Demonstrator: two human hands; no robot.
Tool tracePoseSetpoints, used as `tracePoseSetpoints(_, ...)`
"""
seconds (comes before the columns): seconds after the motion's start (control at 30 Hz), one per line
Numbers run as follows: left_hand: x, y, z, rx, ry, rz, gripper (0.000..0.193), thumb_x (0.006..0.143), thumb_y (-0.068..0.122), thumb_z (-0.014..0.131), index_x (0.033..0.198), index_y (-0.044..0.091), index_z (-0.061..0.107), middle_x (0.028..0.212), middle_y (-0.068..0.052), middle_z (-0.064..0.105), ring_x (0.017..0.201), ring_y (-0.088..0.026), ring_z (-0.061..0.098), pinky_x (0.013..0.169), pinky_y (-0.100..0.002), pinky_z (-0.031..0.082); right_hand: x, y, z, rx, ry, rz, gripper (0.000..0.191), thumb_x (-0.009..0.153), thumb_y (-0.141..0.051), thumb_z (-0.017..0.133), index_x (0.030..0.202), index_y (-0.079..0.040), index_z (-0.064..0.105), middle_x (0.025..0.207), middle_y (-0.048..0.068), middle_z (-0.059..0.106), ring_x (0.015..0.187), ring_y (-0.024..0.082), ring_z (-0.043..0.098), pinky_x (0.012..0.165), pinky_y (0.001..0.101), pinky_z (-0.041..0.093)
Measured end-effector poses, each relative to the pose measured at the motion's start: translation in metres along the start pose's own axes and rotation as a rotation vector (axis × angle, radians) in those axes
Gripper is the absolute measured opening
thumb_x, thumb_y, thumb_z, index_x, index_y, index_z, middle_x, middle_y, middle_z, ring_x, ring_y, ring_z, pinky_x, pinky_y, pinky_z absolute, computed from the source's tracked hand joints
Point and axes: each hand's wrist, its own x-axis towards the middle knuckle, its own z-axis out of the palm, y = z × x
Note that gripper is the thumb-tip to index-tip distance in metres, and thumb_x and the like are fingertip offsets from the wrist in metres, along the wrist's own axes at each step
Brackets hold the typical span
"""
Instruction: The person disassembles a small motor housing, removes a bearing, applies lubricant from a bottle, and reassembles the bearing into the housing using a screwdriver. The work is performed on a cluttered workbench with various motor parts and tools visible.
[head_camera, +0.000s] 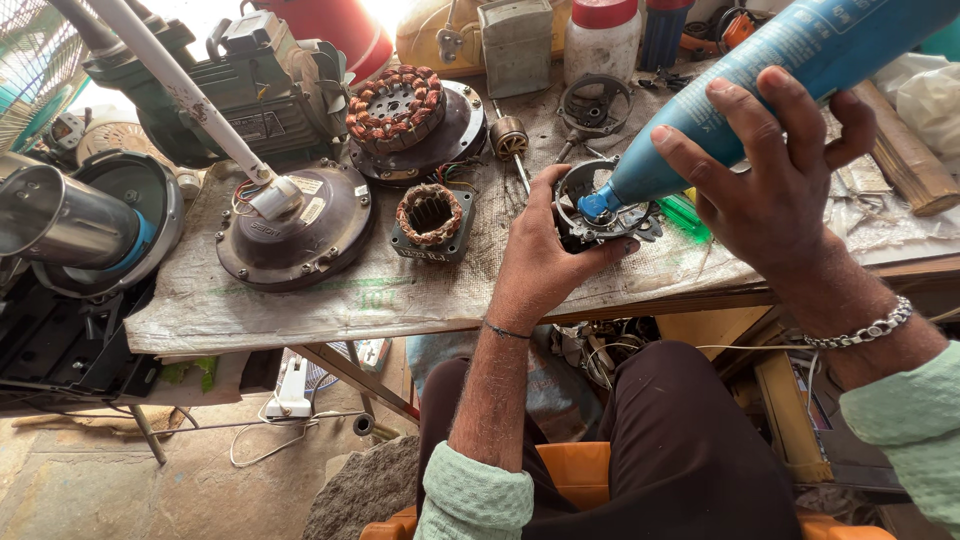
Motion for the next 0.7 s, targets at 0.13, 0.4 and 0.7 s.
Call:
tracePoseSetpoints(0.13, 0.0, 0.001, 0.0, 0.026, 0.006, -0.007, 0.094, 0.069, 0.034, 0.095, 0.143, 0.004, 0.047, 0.124, -0.015, 0.073, 0.114, -0.024, 0.075, 0.099, -0.038, 0.063, 0.007, -0.003, -0.005, -0.008, -0.021, 0.003, 0.049, 0.092, -0.023, 0.085, 0.137, -0.036, 0.075, 0.148, 0.005, 0.059, 0.153, 0.028, 0.04, 0.117, 0.0554, 0.022)
tracePoseSetpoints(0.4, 0.0, 0.001, 0.0, 0.04, 0.011, -0.005, 0.095, 0.069, 0.034, 0.095, 0.144, 0.003, 0.046, 0.124, -0.015, 0.073, 0.114, -0.024, 0.075, 0.099, -0.038, 0.062, 0.011, -0.003, -0.007, -0.021, -0.041, -0.002, 0.048, 0.093, -0.026, 0.086, 0.139, -0.036, 0.074, 0.148, 0.005, 0.06, 0.15, 0.027, 0.041, 0.119, 0.055, 0.022)
tracePoseSetpoints(0.7, 0.001, -0.002, 0.002, 0.021, 0.012, 0.018, 0.094, 0.069, 0.035, 0.095, 0.143, 0.004, 0.046, 0.125, -0.015, 0.072, 0.115, -0.024, 0.074, 0.1, -0.039, 0.063, 0.013, -0.004, -0.006, -0.062, -0.052, -0.017, 0.048, 0.094, -0.03, 0.085, 0.14, -0.038, 0.073, 0.148, 0.004, 0.059, 0.15, 0.026, 0.041, 0.122, 0.0545, 0.02)
